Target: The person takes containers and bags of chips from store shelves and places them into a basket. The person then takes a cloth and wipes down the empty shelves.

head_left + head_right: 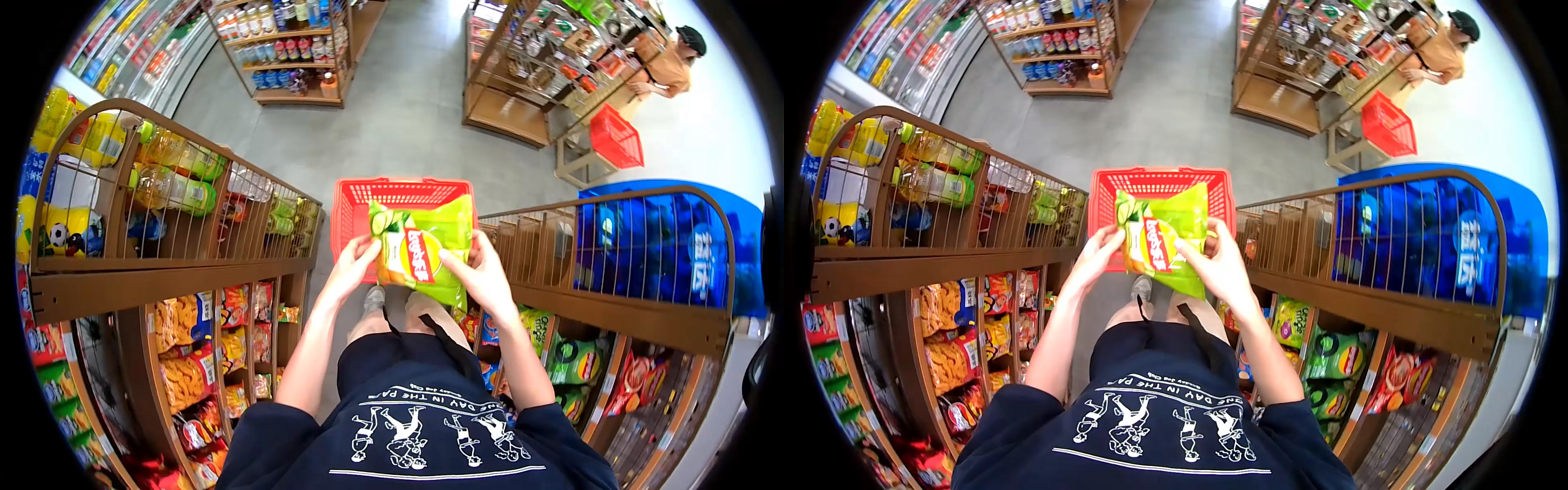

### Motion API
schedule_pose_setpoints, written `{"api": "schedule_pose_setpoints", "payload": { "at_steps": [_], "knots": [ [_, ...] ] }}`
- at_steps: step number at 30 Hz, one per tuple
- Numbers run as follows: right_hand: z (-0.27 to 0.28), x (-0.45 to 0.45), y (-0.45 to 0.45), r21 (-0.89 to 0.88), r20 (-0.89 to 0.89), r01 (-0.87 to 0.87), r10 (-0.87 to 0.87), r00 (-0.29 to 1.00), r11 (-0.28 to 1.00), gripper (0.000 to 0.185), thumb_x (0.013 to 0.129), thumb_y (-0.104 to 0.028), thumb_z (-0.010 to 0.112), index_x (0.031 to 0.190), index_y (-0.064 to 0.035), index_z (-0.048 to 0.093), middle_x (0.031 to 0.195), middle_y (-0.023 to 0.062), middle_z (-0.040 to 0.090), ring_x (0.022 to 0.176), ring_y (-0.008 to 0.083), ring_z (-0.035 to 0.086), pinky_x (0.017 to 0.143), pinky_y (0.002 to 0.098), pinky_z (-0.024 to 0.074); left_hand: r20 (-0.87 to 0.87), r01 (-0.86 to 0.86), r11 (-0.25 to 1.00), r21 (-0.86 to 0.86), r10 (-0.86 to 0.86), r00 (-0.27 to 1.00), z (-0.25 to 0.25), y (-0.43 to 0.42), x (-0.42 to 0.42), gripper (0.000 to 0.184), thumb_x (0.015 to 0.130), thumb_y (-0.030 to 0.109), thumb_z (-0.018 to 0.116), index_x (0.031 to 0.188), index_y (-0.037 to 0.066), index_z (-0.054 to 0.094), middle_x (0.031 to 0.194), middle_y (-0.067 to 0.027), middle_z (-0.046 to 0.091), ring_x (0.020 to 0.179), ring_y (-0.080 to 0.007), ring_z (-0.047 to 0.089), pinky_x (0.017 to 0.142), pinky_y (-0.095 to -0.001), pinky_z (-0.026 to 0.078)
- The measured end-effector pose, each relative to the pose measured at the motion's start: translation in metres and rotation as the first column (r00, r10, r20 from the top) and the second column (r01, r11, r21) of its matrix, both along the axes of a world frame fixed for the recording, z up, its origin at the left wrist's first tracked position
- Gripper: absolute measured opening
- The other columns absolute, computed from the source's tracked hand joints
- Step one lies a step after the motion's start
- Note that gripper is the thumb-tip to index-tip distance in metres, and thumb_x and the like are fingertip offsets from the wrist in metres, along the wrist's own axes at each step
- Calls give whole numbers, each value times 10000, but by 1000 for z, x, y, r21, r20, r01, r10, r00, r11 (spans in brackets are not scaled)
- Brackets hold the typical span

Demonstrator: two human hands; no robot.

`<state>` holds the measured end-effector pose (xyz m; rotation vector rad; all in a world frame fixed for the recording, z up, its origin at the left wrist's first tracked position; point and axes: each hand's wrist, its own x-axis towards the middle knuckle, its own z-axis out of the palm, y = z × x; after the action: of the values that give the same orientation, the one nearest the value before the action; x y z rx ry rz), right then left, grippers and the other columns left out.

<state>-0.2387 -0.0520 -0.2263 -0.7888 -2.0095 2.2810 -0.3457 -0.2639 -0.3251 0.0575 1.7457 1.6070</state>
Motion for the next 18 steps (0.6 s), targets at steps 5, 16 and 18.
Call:
{"api": "schedule_pose_setpoints", "payload": {
  "at_steps": [5,16,18],
  "knots": [
    [-24,-38,69,157,-102,15,1,995,987,414,890,-102,673,1246,50,525,1176,138,634,1030,142,618,892,291,506,15,-42,999,29,42,999,-18,69,-42,697,941,404,604,1420,-33,348,1361,-205,508,1260,-251,494,957,-383,466],
    [-152,-40,116,592,-24,126,-139,990,796,461,877,-129,643,1294,21,514,1116,237,633,1045,324,632,914,395,487,290,-214,971,-111,237,927,-160,177,-27,458,925,252,554,1313,25,471,1188,-114,582,1070,-227,575,840,-413,527],
    [-170,-38,121,596,-30,144,-158,987,790,519,879,-79,631,1358,16,452,1192,230,631,1112,268,628,949,364,484,250,-186,966,-178,227,941,-193,183,-28,451,917,249,551,1296,17,476,1190,-134,579,1079,-241,574,820,-419,537]
  ]
}}
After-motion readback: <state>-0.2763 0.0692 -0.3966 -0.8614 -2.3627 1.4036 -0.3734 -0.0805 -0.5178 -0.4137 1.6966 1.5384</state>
